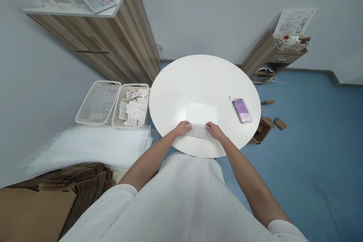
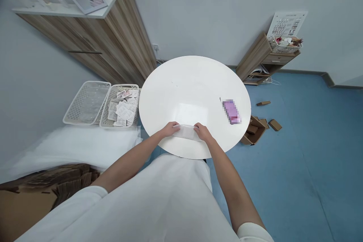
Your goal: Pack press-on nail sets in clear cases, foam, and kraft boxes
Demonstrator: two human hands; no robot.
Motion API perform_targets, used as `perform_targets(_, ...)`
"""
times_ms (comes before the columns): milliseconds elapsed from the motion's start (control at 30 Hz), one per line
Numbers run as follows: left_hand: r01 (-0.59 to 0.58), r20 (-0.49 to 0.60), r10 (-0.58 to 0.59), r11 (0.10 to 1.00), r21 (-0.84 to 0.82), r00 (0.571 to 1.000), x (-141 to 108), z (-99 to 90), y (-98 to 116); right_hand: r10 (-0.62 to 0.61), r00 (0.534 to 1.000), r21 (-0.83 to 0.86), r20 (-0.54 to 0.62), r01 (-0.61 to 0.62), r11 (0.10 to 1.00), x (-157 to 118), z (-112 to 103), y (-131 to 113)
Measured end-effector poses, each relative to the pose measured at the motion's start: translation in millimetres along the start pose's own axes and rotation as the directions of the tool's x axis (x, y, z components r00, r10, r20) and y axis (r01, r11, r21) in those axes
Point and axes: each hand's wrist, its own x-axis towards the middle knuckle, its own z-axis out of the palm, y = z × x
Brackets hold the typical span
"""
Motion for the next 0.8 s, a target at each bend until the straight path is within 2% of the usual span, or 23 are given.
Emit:
perform_targets(200,0.126,-0.058,-0.122,0.988,0.087,0.991,2,2.1,-6,0.036,0.996,-0.012,-0.082,-0.037,0.999,9,9,8)
perform_targets(400,0.17,-0.082,-0.157,0.968,0.184,0.984,-2,1.1,-4,0.123,0.966,-0.082,-0.228,-0.145,0.986,7,16,22)
perform_targets(500,0.182,-0.129,-0.156,0.957,0.224,0.979,-5,1.4,0,0.069,0.94,-0.172,-0.333,-0.132,0.976,2,19,28)
perform_targets(600,0.118,-0.262,-0.033,0.942,0.315,0.965,-9,2.2,5,-0.095,0.88,-0.309,-0.466,-0.061,0.949,-6,21,26)
perform_targets(667,-0.015,-0.28,0.146,0.906,0.422,0.949,-13,3.3,10,-0.233,0.861,-0.396,-0.452,0.04,0.917,-11,23,20)
perform_targets(733,-0.191,-0.155,0.312,0.832,0.521,0.937,-14,5.8,16,-0.361,0.873,-0.461,-0.329,0.185,0.868,-15,26,12)
perform_targets(800,-0.34,0.035,0.392,0.745,0.574,0.919,-14,10.0,21,-0.431,0.884,-0.495,-0.181,0.297,0.817,-17,29,7)
